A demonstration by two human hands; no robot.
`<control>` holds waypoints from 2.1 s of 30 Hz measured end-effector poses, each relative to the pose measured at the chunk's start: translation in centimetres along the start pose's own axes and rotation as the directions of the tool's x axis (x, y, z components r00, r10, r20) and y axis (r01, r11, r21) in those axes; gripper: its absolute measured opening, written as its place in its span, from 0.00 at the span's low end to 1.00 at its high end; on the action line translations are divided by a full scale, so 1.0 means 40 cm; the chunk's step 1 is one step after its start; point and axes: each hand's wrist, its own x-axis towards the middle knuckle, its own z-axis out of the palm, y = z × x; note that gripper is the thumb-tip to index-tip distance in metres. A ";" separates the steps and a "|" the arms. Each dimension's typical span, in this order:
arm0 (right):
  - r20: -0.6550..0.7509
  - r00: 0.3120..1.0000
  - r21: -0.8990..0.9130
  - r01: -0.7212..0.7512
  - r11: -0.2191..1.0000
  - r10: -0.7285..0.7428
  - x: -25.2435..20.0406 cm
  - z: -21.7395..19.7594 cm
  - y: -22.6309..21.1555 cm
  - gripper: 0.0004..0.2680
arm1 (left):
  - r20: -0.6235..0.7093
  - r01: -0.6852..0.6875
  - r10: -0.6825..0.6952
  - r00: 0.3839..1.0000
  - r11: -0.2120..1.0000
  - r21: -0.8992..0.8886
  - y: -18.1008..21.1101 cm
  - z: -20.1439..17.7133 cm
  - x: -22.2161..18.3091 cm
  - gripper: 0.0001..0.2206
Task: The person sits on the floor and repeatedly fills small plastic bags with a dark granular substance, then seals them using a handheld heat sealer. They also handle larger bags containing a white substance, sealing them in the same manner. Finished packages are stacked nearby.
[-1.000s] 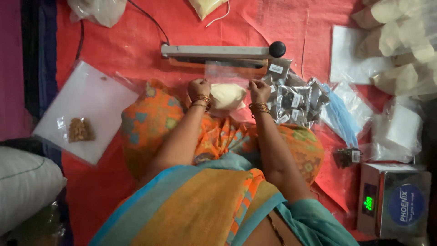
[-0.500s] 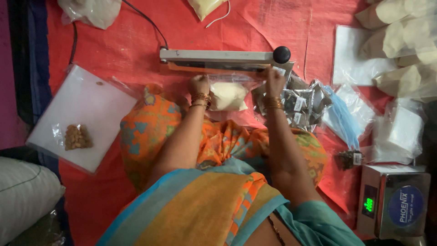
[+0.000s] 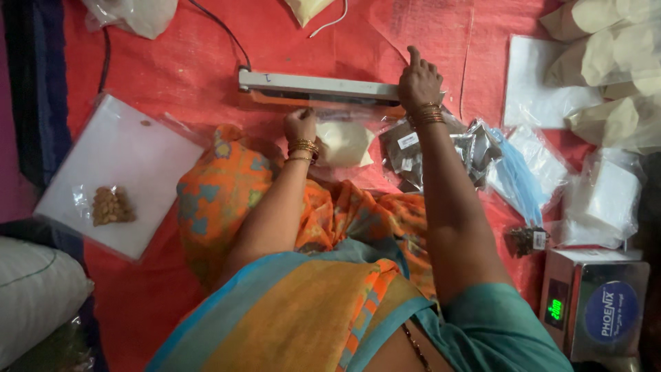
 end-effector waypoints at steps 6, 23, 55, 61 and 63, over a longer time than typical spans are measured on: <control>-0.018 1.000 0.035 -0.003 0.999 0.004 0.003 0.045 0.032 0.18 | -0.177 0.036 -0.043 0.983 0.998 -0.047 0.040 -0.003 -0.016 0.11; -0.036 0.999 0.144 0.002 0.990 0.003 -0.004 0.023 0.011 0.10 | 0.212 -0.224 0.290 0.933 0.930 -0.290 0.476 -0.273 -0.135 0.16; -0.140 0.767 0.965 -0.036 0.260 0.627 -0.133 0.084 0.149 0.11 | 0.670 -0.599 0.169 0.722 0.638 0.484 0.295 -0.173 -0.097 0.18; 0.015 0.973 -0.081 0.230 0.970 -0.230 -0.117 0.195 0.108 0.07 | 0.692 -0.748 0.320 0.647 0.441 0.496 0.314 -0.140 -0.144 0.16; -0.039 0.948 -0.088 0.312 0.946 -0.316 -0.101 0.208 0.046 0.09 | 0.709 -0.793 0.364 0.604 0.372 0.484 0.312 -0.124 -0.149 0.18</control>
